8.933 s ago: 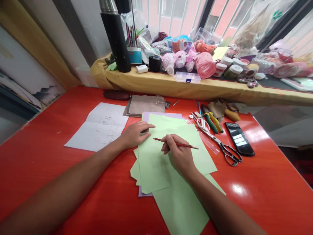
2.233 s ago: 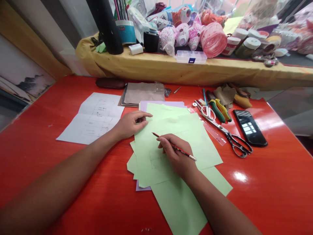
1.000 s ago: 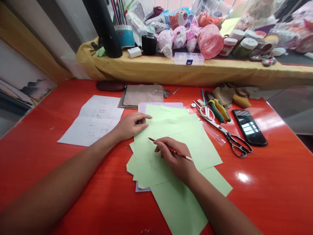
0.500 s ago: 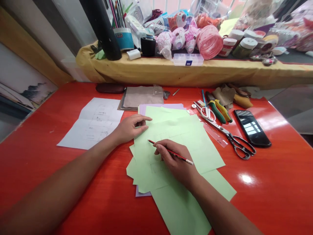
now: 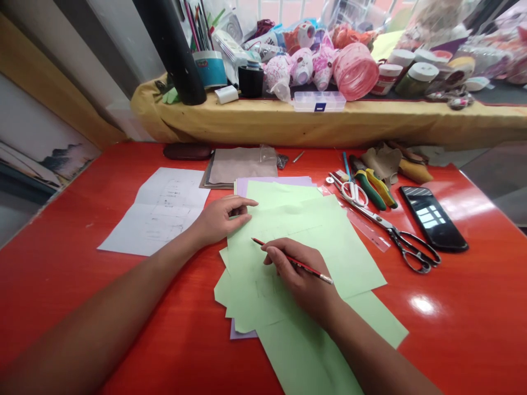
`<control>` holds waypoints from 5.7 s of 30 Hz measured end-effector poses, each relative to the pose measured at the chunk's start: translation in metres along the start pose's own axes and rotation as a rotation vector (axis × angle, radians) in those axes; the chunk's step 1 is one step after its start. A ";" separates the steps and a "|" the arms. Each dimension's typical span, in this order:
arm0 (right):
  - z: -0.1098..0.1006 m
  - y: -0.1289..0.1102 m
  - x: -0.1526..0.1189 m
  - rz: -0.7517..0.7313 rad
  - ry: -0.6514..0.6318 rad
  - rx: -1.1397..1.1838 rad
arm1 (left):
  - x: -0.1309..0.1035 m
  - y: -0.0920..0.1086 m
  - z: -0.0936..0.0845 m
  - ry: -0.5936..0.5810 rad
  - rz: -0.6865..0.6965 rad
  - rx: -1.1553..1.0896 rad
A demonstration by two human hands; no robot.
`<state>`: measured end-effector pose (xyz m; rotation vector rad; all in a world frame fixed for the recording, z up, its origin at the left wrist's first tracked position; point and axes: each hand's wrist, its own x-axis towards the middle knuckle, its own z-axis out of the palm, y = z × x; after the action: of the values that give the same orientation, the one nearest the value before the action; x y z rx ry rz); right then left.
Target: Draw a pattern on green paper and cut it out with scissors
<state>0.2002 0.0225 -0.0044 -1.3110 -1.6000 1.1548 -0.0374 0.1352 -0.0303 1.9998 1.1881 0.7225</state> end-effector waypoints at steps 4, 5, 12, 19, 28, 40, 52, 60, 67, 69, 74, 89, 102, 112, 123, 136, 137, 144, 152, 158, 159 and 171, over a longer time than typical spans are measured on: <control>-0.001 0.000 -0.001 -0.015 -0.015 -0.011 | 0.000 0.000 0.000 -0.003 0.000 -0.006; -0.001 0.000 -0.001 -0.019 -0.017 -0.013 | 0.000 0.000 0.000 -0.004 0.000 -0.008; -0.001 0.000 -0.001 -0.036 -0.012 -0.032 | 0.000 0.000 0.000 -0.004 0.002 -0.008; -0.001 0.001 0.000 -0.040 -0.019 -0.044 | 0.000 0.000 0.000 -0.001 0.005 -0.015; 0.000 0.001 0.002 -0.043 -0.030 -0.060 | 0.000 0.000 0.000 0.002 0.008 0.000; 0.001 0.002 0.001 -0.006 0.017 0.014 | 0.000 -0.001 0.001 0.003 0.001 -0.011; 0.000 -0.002 0.002 -0.036 -0.009 -0.011 | 0.000 0.001 0.000 0.004 0.008 0.003; 0.000 -0.002 0.002 -0.022 -0.019 -0.037 | 0.001 0.002 -0.001 -0.001 0.005 0.004; 0.000 0.001 0.002 -0.022 -0.025 -0.050 | 0.001 0.002 -0.001 -0.002 0.005 0.016; 0.000 0.001 0.001 -0.014 -0.020 -0.041 | 0.001 0.002 -0.001 -0.007 0.001 0.019; 0.000 0.002 0.000 -0.014 0.013 0.009 | 0.001 0.002 -0.001 0.000 0.001 0.021; -0.001 -0.002 0.003 -0.044 -0.026 -0.070 | 0.001 0.001 -0.001 -0.002 0.005 0.024; -0.001 0.001 0.002 -0.028 -0.022 -0.060 | 0.001 0.003 -0.001 -0.009 0.000 0.017; -0.001 -0.004 0.002 -0.036 -0.029 -0.064 | 0.001 0.003 -0.001 -0.011 -0.002 0.014; 0.000 -0.001 0.003 -0.028 -0.001 -0.050 | 0.001 0.003 -0.002 -0.014 -0.007 0.005; -0.001 0.001 0.003 -0.042 -0.005 -0.026 | 0.001 0.003 -0.002 -0.018 -0.007 -0.002; -0.001 0.001 0.003 -0.041 -0.006 -0.030 | 0.001 0.003 -0.002 -0.019 -0.007 -0.001; -0.001 -0.001 0.003 -0.032 0.001 -0.057 | 0.001 0.003 -0.001 -0.012 -0.003 0.010; 0.001 0.002 0.003 -0.015 0.021 -0.020 | 0.001 0.002 -0.001 -0.008 0.003 0.017; 0.001 0.002 0.002 -0.026 0.033 -0.006 | 0.001 0.003 -0.002 -0.013 0.005 0.015; 0.001 0.002 0.002 -0.032 0.027 -0.013 | 0.001 0.003 -0.002 -0.013 0.002 0.014; 0.000 0.001 0.002 -0.009 0.005 -0.048 | 0.001 0.003 -0.001 0.000 0.008 0.035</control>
<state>0.1998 0.0248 -0.0059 -1.3348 -1.6376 1.1127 -0.0365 0.1353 -0.0269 2.0343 1.2006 0.7100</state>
